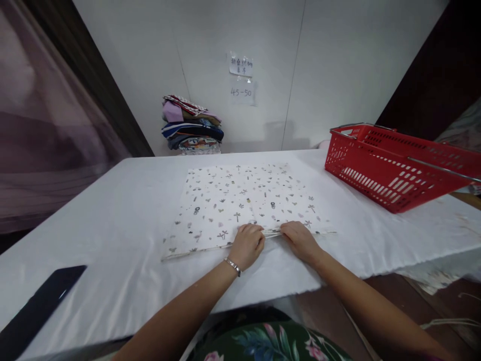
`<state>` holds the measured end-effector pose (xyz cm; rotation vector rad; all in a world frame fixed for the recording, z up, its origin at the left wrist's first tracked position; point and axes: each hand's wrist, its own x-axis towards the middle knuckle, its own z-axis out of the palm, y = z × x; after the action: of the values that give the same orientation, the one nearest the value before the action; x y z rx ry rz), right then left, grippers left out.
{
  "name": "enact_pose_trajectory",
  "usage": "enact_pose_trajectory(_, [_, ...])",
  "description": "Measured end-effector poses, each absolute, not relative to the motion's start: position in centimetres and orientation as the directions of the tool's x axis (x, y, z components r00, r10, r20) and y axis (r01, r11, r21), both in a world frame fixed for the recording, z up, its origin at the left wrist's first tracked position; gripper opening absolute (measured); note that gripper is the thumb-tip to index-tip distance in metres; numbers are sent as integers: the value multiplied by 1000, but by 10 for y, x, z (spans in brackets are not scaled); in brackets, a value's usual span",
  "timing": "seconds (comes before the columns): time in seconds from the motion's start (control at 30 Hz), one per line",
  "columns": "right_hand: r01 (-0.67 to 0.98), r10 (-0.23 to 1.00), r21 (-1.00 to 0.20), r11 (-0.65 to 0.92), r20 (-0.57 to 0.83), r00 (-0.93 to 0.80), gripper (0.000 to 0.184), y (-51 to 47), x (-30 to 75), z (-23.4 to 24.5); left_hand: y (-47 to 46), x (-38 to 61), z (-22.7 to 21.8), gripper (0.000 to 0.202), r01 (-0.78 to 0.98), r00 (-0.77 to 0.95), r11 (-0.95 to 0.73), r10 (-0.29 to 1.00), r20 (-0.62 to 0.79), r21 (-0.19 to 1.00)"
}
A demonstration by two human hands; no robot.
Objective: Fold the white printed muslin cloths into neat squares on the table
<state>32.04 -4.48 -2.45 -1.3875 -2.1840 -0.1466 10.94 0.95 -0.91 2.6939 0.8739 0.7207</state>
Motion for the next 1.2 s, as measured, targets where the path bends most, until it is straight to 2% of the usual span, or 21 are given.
enact_pose_trajectory(0.13, [855,812,-207,475,478,-335,15,-47,323,-24,9,107,-14,14,499,759,-836,549,352,228])
enact_pose_trajectory(0.2, [859,820,-208,468,465,-334,16,-48,323,-24,8,107,-15,8,517,766,-841,537,354,157])
enact_pose_trajectory(0.23, [862,824,-203,464,455,-337,17,-48,323,-24,8,107,-15,3,522,768,-844,528,362,124])
enact_pose_trajectory(0.33, [869,829,-181,461,436,-349,18,-49,322,-26,7,106,-16,10,507,771,-860,483,416,58])
enact_pose_trajectory(0.57, [865,815,-142,482,436,-382,17,-50,315,-30,5,103,-23,15,477,773,-877,445,452,47])
enact_pose_trajectory(0.73, [880,820,-112,461,434,-374,27,-46,305,-26,6,106,-19,11,492,759,-867,474,447,84])
enact_pose_trajectory(0.83, [867,814,-101,489,412,-411,21,-43,303,-26,5,106,-18,11,521,758,-849,507,411,87])
enact_pose_trajectory(1.2, [829,841,-286,481,417,-344,20,-44,308,-32,-1,86,-21,13,702,669,-713,658,346,0])
